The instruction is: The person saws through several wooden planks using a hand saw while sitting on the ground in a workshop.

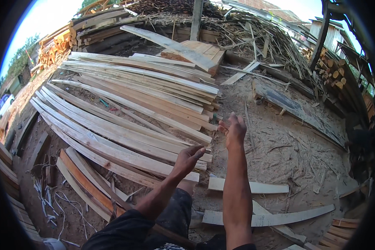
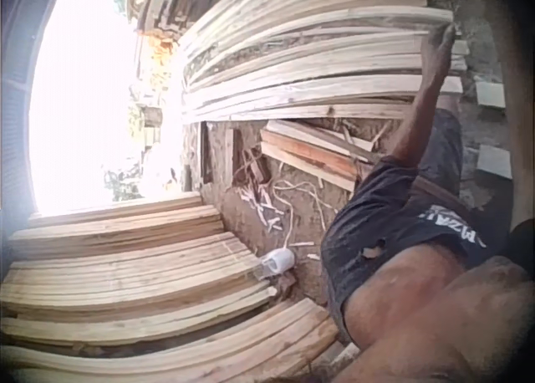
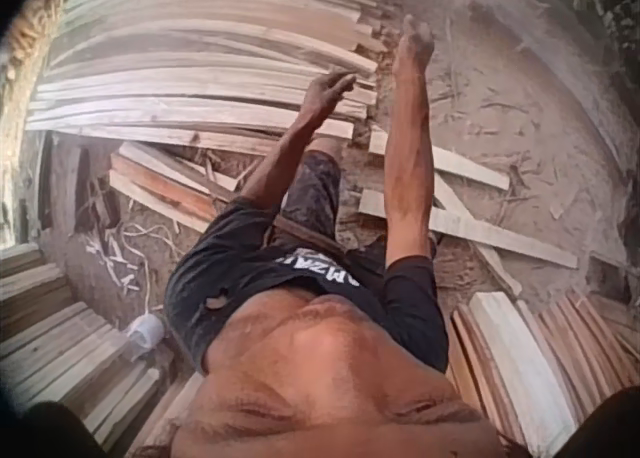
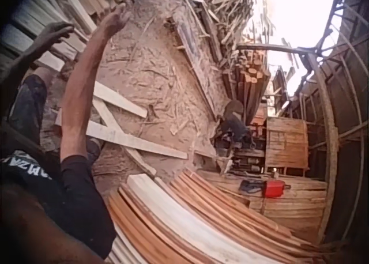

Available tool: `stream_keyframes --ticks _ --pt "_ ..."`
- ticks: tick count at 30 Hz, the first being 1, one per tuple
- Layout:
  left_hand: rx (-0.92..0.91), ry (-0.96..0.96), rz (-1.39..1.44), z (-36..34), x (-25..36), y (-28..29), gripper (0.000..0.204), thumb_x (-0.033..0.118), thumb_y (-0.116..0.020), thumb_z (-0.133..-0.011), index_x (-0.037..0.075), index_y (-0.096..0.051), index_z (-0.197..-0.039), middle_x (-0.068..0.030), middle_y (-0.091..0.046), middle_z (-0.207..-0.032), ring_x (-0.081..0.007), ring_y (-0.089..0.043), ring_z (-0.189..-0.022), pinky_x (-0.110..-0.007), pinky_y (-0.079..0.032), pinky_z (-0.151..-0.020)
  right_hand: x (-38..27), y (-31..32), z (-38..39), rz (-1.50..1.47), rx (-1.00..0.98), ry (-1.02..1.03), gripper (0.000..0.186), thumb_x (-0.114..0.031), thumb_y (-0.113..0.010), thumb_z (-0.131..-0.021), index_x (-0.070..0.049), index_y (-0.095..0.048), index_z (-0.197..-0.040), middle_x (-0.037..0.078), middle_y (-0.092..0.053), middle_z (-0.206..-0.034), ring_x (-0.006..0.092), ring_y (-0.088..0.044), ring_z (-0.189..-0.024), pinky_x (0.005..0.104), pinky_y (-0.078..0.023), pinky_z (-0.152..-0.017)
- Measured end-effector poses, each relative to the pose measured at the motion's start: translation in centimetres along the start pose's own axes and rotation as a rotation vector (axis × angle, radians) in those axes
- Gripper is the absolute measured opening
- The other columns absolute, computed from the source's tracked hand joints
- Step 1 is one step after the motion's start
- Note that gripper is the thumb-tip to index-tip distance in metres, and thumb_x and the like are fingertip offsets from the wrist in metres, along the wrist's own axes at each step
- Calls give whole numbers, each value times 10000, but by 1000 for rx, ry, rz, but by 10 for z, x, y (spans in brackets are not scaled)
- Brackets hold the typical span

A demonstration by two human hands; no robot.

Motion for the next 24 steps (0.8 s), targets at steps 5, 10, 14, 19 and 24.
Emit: stream_keyframes --ticks 5,10,14,19,24 --pt "-189 180 -374 40 -137 -51 494 441 -619 -888 -21 -672 -1055 -135 -702 -924 -215 -663 -857 -344 -504 -762 58 130 122 668 -304 399 363 -202 -614 -925 45 -571 -1188 120 -664 -979 153 -648 -685 258 -522 -621" --pt "-695 138 -755 88 -278 -167 840 560 -732 -703 48 -504 -1330 -261 -523 -1310 -391 -507 -1223 -463 -407 -1014 146 347 289 509 240 -121 290 -213 -607 -927 15 -619 -1106 77 -656 -805 111 -598 -634 250 -494 -573" --pt "-965 110 -1200 129 -354 -209 1297 630 -782 -585 119 -43 -1520 -270 -77 -1547 -480 -123 -1413 -697 -150 -1070 165 450 418 419 597 -139 290 -265 -598 -947 -13 -656 -1079 48 -647 -808 115 -591 -652 277 -496 -591" --pt "-1024 140 -1351 151 -383 -196 1371 601 -836 -501 76 -62 -1504 -293 -282 -1460 -472 -288 -1348 -652 -282 -1042 165 469 501 298 1063 -287 238 -177 -603 -916 39 -629 -1012 97 -656 -782 142 -608 -585 272 -506 -530" --pt "-1136 -7 -1210 156 -332 -214 1197 528 -822 -529 -6 -223 -1417 -287 -433 -1333 -457 -473 -1192 -514 -432 -972 168 468 502 391 1213 -161 192 -161 -621 -895 10 -640 -981 61 -631 -724 106 -569 -552 257 -476 -496"
Point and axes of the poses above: each hand's wrist, its own z-axis away from the middle knuckle, its own y-axis out of the back of the hand, x = y × z, the point moved 8 cm from there along -z, towards the middle knuckle
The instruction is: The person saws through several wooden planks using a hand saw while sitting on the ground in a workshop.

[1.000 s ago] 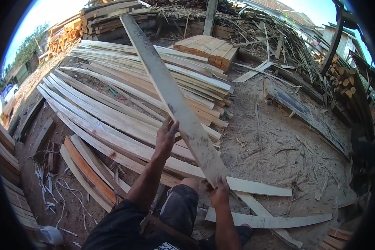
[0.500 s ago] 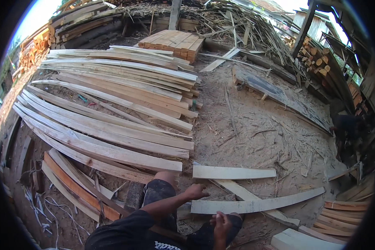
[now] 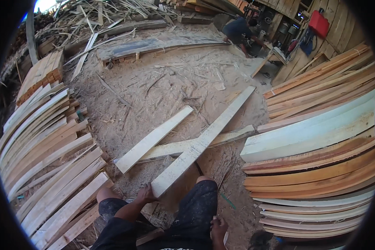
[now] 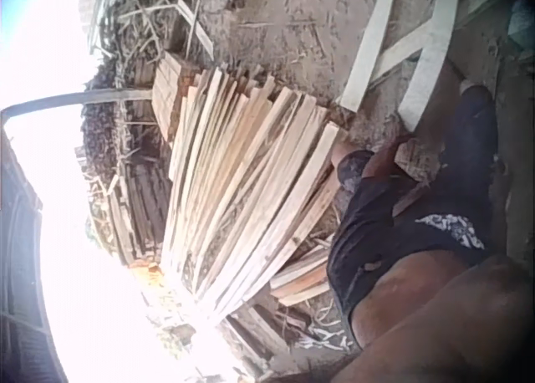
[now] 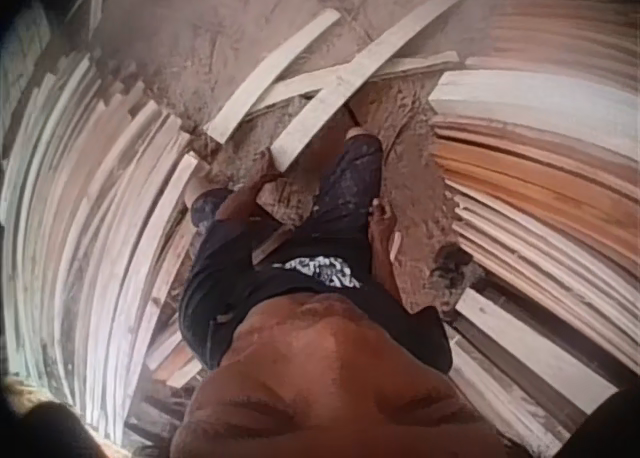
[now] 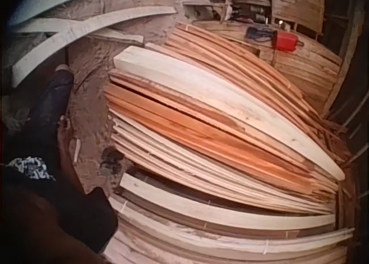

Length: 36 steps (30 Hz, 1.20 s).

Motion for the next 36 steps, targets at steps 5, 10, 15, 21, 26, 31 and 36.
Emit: stream_keyframes --ticks 5,10,15,21,26,31,36 --pt "52 -113 134 103 36 146 1030 505 -787 -564 -37 -381 -1340 -278 -570 -1177 -410 -551 -1128 -438 -438 -955 -83 -85 -14 -161 -326 178 242 -207 -641 -904 7 -620 -1015 59 -619 -762 108 -573 -588 253 -500 -540" --pt "58 -74 235 235 -42 234 1005 469 -801 -545 -33 -441 -1338 -254 -559 -1246 -360 -536 -1166 -391 -407 -995 -120 -222 -105 -419 -665 -90 590 -422 -630 -904 -1 -464 -1283 120 -588 -1046 202 -617 -866 351 -548 -715" --pt "-64 320 54 426 -184 215 1035 542 -820 -597 10 -391 -1374 -235 -499 -1317 -371 -479 -1231 -418 -409 -1016 -156 -278 -148 -690 -608 -321 674 -493 -638 -878 -32 -420 -1318 118 -577 -1044 238 -618 -897 377 -537 -732" --pt "336 572 -267 606 -298 146 1001 173 -863 -549 8 -362 -1400 -234 -493 -1339 -387 -442 -1269 -426 -385 -1066 -82 -354 -60 -240 -756 -245 327 -305 -655 -891 -19 -599 -1038 120 -660 -871 207 -642 -621 328 -490 -437" --pt "1418 1025 -66 723 -355 44 865 430 -731 -720 7 -382 -1389 -236 -461 -1361 -385 -443 -1256 -471 -363 -1054 -44 -348 74 -150 -1084 -338 331 -358 -654 -881 -38 -608 -957 73 -669 -780 164 -655 -616 269 -481 -408" --pt "1487 1503 1491 637 -340 -187 1074 689 -665 -690 25 -274 -1438 -236 -341 -1456 -381 -377 -1318 -472 -358 -1040 -45 -330 126 774 -1392 293 424 -453 -596 -898 -34 -643 -947 110 -690 -775 278 -677 -691 394 -530 -613" --pt "1611 1021 2378 467 -271 -180 823 734 -519 -784 73 -430 -1266 -134 -567 -1082 -329 -580 -955 -519 -484 -849 -82 -289 227 922 -1646 1202 529 -503 -543 -899 -57 -565 -1181 176 -646 -1096 349 -604 -1030 478 -474 -879"
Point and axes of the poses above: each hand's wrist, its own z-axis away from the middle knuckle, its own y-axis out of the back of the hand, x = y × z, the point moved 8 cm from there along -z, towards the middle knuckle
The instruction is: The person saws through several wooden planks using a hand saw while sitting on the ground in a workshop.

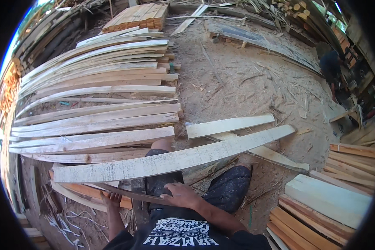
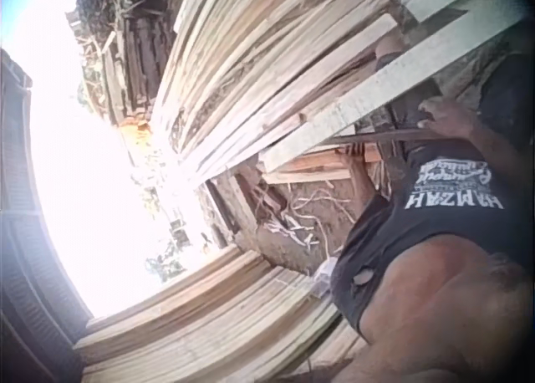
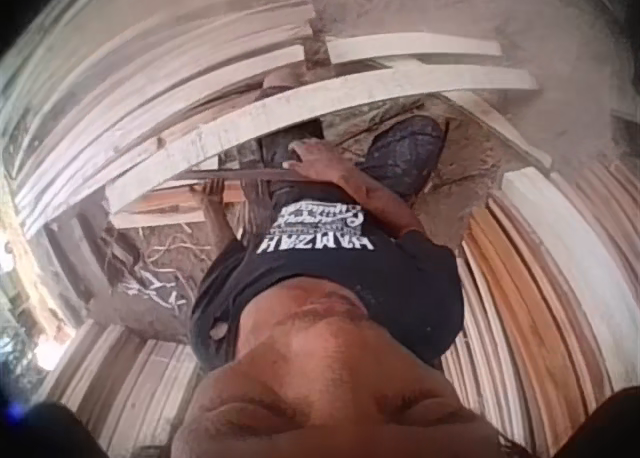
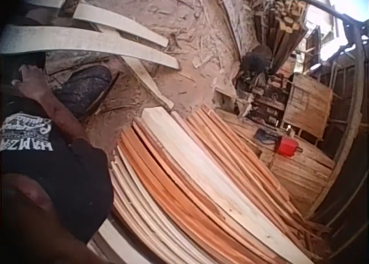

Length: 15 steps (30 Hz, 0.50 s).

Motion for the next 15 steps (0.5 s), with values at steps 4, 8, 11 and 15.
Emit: stream_keyframes --ticks 4,8,11,15 --pt "-290 2 334 31 -11 -87 515 579 -409 -934 84 -503 -1041 -74 -537 -820 -265 -539 -748 -408 -480 -703 -30 -46 2 257 -270 -7 567 -482 -569 -881 -49 -507 -1242 218 -600 -1094 372 -569 -1096 470 -453 -911" --pt "-93 -71 343 19 -16 -61 453 533 -432 -944 83 -485 -966 -68 -508 -705 -251 -495 -596 -403 -452 -562 -20 -59 4 211 -255 23 574 -464 -598 -861 -58 -501 -1255 208 -612 -1057 404 -616 -975 479 -505 -812" --pt "-99 -41 404 117 -29 -96 472 541 -465 -928 69 -493 -930 -77 -518 -724 -223 -508 -609 -387 -458 -557 4 -9 18 234 -172 63 508 -463 -656 -820 -102 -578 -1167 186 -664 -963 385 -659 -863 480 -526 -753" --pt "-155 -251 485 144 9 -78 577 574 -464 -924 2 -489 -988 -118 -536 -768 -253 -538 -634 -368 -483 -579 74 78 66 171 -93 50 486 -363 -829 -643 -72 -673 -1000 149 -691 -877 321 -677 -809 391 -536 -713"
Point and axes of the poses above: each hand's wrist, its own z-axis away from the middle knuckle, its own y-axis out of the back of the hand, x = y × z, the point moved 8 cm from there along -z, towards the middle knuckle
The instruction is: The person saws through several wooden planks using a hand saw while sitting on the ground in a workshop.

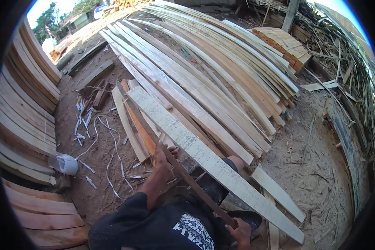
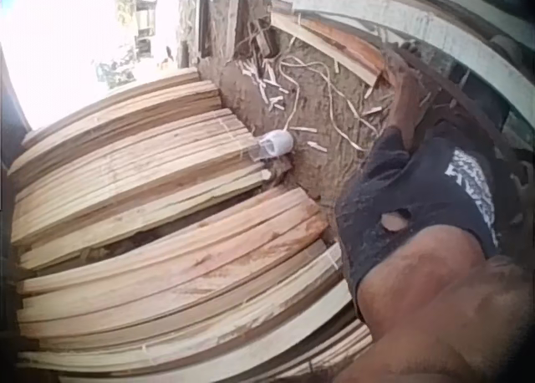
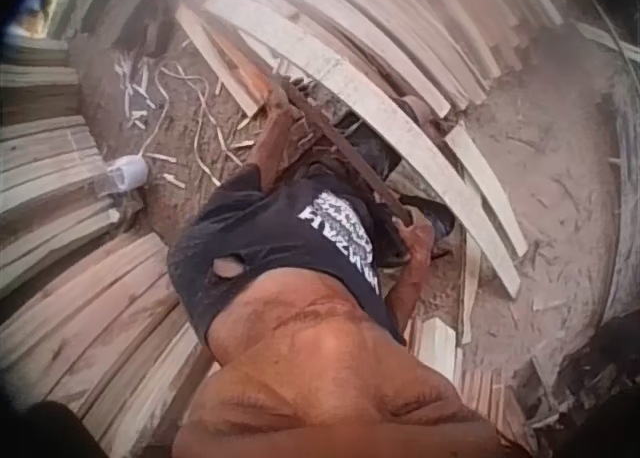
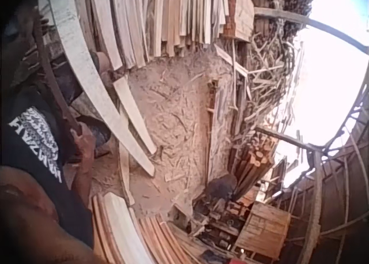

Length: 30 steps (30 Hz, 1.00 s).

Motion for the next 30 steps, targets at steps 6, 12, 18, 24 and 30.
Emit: stream_keyframes --ticks 6,12,18,24,30 --pt "13 -205 -34 22 59 -23 431 403 -445 -985 -9 -472 -1105 -138 -549 -860 -250 -585 -689 -402 -537 -616 150 44 63 56 -118 -109 476 -317 -775 -684 -89 -647 -1082 188 -659 -1000 357 -626 -952 451 -499 -819" --pt "-71 -220 -387 2 36 -74 243 198 -478 -975 -14 -446 -1089 -136 -555 -862 -262 -636 -701 -421 -579 -621 140 97 38 -49 -24 -112 468 -260 -834 -681 -96 -638 -1073 141 -680 -972 299 -657 -846 394 -523 -746" --pt "303 -1142 -1315 15 59 -106 562 233 -606 -888 -66 -356 -1293 -302 -526 -1159 -377 -532 -1110 -438 -431 -946 74 124 -29 47 73 49 459 -271 -891 -543 -8 -688 -860 155 -682 -830 287 -673 -761 364 -535 -714" --pt "-982 -1155 -1756 130 -115 -226 727 391 -731 -789 -2 -450 -1332 -231 -485 -1341 -356 -422 -1300 -439 -313 -1099 145 149 -52 -15 65 -28 425 -297 -840 -617 -23 -697 -909 166 -681 -903 311 -659 -854 379 -511 -785" --pt "-1842 -1053 -1836 199 -314 -206 618 503 -631 -841 75 -516 -1272 -170 -558 -1275 -358 -526 -1180 -445 -447 -947 211 126 -76 92 151 -161 361 -365 -741 -728 -112 -708 -983 130 -688 -948 317 -630 -966 424 -481 -854"
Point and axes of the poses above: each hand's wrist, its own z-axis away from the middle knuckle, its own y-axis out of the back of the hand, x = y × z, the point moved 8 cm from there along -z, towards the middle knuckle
